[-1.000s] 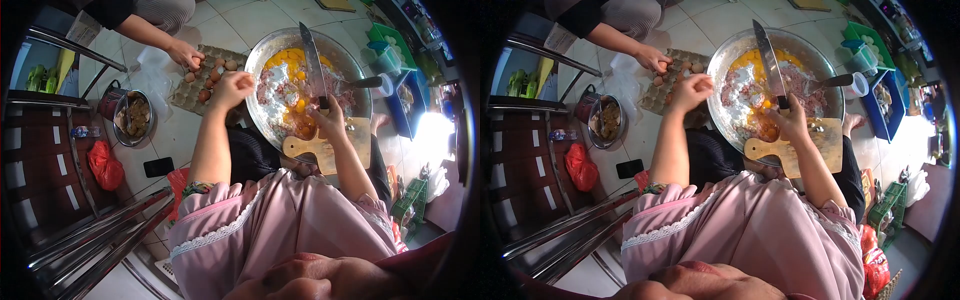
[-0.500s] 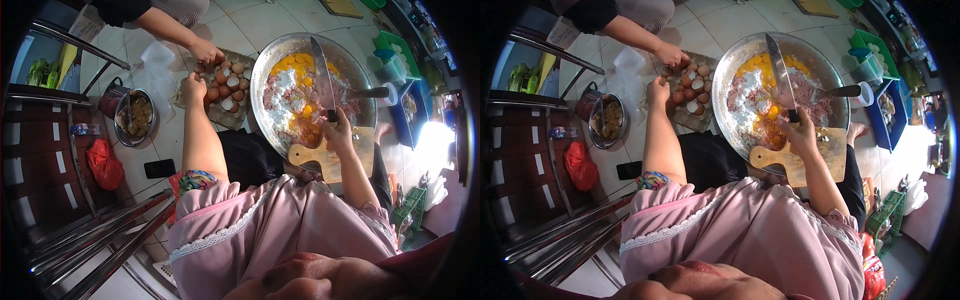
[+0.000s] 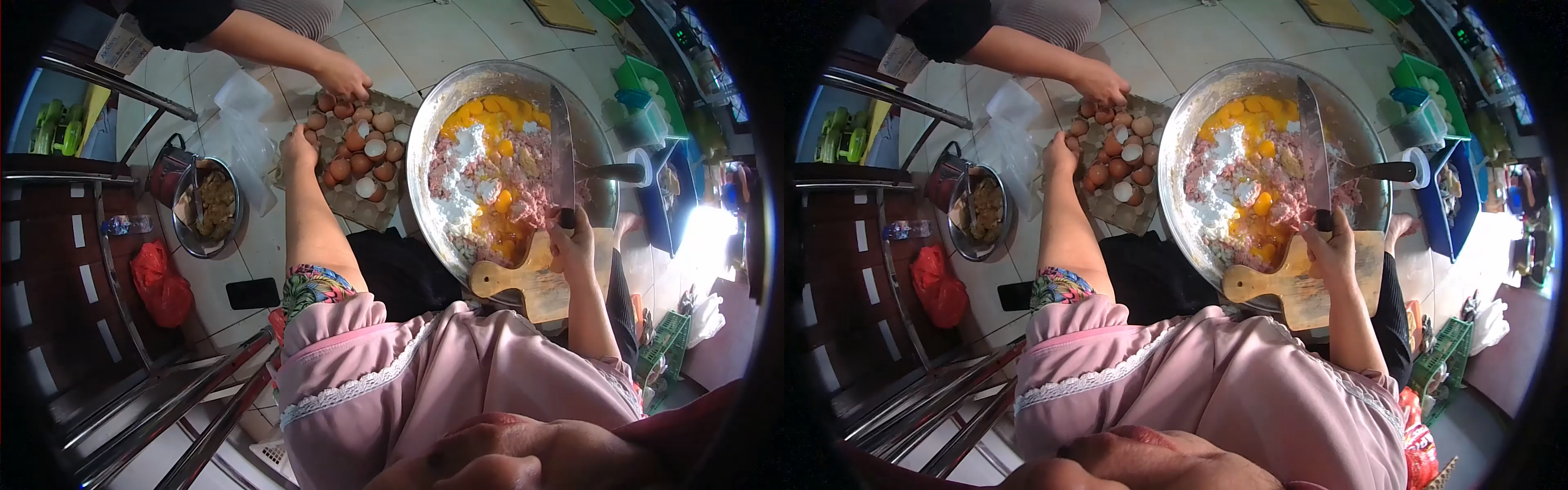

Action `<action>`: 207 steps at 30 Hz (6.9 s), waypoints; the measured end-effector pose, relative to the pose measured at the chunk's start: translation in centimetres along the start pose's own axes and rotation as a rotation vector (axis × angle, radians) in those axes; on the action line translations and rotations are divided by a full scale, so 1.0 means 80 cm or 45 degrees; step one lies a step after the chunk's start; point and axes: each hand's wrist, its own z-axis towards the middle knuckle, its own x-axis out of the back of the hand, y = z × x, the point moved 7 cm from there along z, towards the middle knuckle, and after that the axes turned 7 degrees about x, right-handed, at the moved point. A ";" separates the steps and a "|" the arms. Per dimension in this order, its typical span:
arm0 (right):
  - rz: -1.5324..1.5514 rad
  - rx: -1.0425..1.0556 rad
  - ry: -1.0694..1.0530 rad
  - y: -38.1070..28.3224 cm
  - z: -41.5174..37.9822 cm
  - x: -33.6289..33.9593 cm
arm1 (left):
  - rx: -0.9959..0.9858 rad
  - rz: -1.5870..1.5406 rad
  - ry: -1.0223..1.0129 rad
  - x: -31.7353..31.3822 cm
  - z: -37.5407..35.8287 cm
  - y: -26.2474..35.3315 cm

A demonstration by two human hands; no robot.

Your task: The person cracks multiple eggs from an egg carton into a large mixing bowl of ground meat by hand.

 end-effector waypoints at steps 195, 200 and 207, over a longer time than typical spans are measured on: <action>-0.492 0.468 -0.037 -0.045 -0.023 -0.044 | -0.966 -1.706 -1.128 -0.027 -0.387 0.260; -0.565 0.634 -0.035 -0.064 -0.031 -0.058 | -0.766 -1.646 -1.101 -0.020 -0.367 0.250; -0.502 0.475 -0.100 -0.064 -0.046 -0.039 | -0.212 -1.432 -0.142 0.032 -0.197 0.122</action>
